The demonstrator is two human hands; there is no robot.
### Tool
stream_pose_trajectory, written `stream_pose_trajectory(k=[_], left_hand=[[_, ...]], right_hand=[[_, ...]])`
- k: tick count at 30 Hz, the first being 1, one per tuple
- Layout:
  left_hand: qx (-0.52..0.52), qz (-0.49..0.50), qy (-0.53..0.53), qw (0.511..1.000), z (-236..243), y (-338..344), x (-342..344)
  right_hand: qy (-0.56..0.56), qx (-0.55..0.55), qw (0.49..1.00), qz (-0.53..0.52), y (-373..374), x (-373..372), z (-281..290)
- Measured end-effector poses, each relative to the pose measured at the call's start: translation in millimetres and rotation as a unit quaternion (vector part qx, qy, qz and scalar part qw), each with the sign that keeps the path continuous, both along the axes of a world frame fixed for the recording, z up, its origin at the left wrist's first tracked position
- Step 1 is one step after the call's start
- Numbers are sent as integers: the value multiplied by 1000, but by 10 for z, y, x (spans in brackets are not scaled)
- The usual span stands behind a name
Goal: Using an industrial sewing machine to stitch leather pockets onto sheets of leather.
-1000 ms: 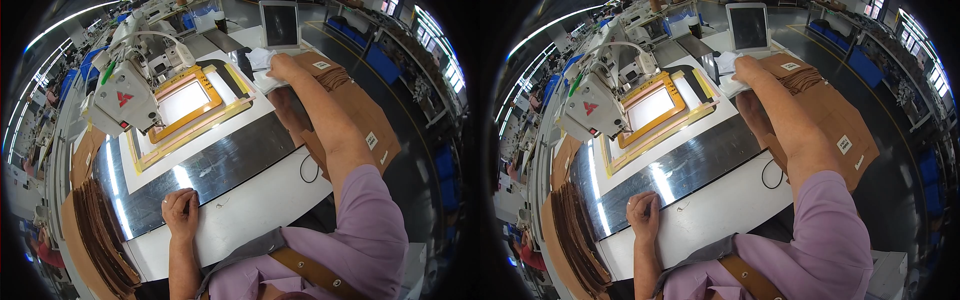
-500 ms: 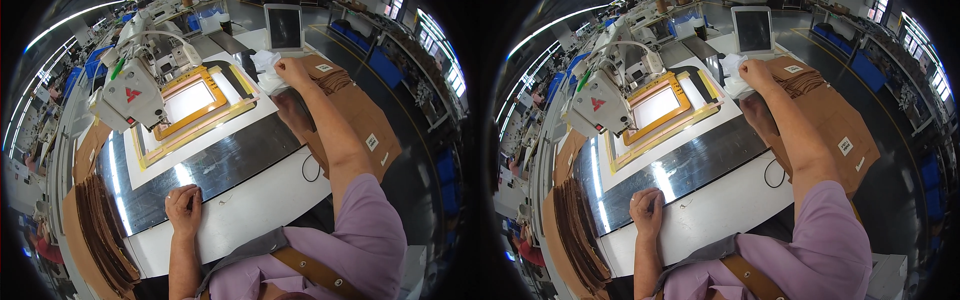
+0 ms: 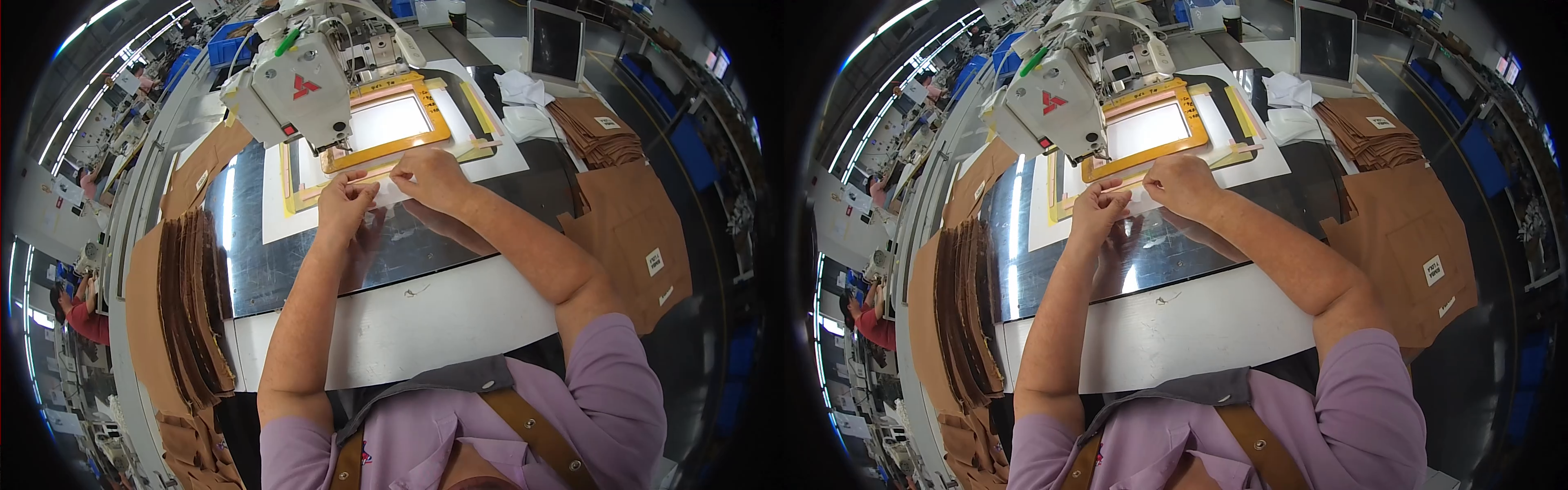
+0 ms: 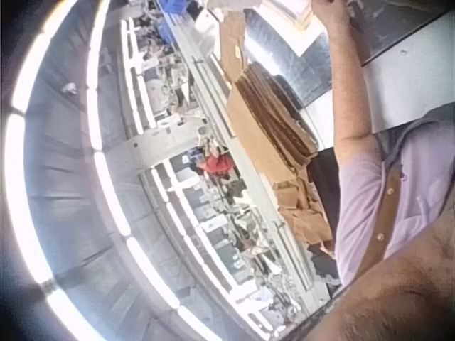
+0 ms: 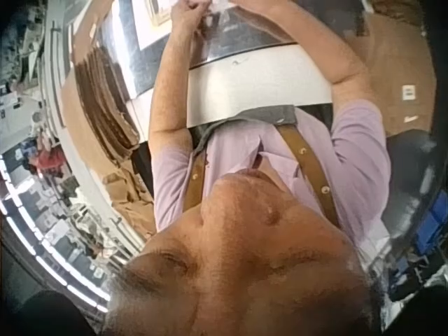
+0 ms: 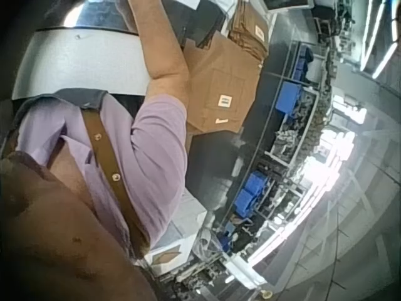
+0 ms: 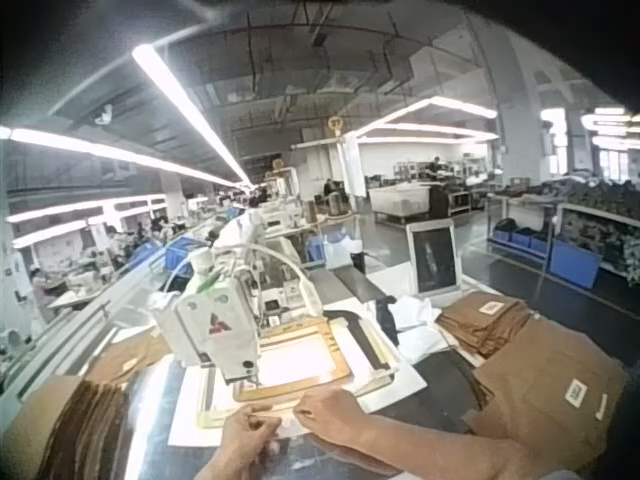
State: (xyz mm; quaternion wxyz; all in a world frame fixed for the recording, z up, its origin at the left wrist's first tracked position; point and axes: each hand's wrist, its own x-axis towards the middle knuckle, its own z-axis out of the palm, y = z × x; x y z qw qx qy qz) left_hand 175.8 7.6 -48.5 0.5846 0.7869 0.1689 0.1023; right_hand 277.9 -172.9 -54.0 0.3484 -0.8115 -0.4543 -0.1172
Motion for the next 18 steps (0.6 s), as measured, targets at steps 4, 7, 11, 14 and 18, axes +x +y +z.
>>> stream_pose_trajectory(k=[4, 7, 11, 14, 18], left_hand=[[32, 31, -4, 999, -121, 163, 108], [70, 68, -30, 995, -174, 352, 89], [318, 66, -180, 928, -130, 192, -23], [417, -117, -187, 882, -67, -199, -205], [557, -174, -54, 810, -132, -372, -326]], right_hand=[[-17, 9, 1000, 19, -45, -3, -105], [-79, -10, 996, 32, -202, 10, -32], [-113, -99, 988, 21, -528, 41, 10], [-87, -180, 980, 12, -711, 74, -78], [-93, -269, 959, 7, -638, -26, -45]])
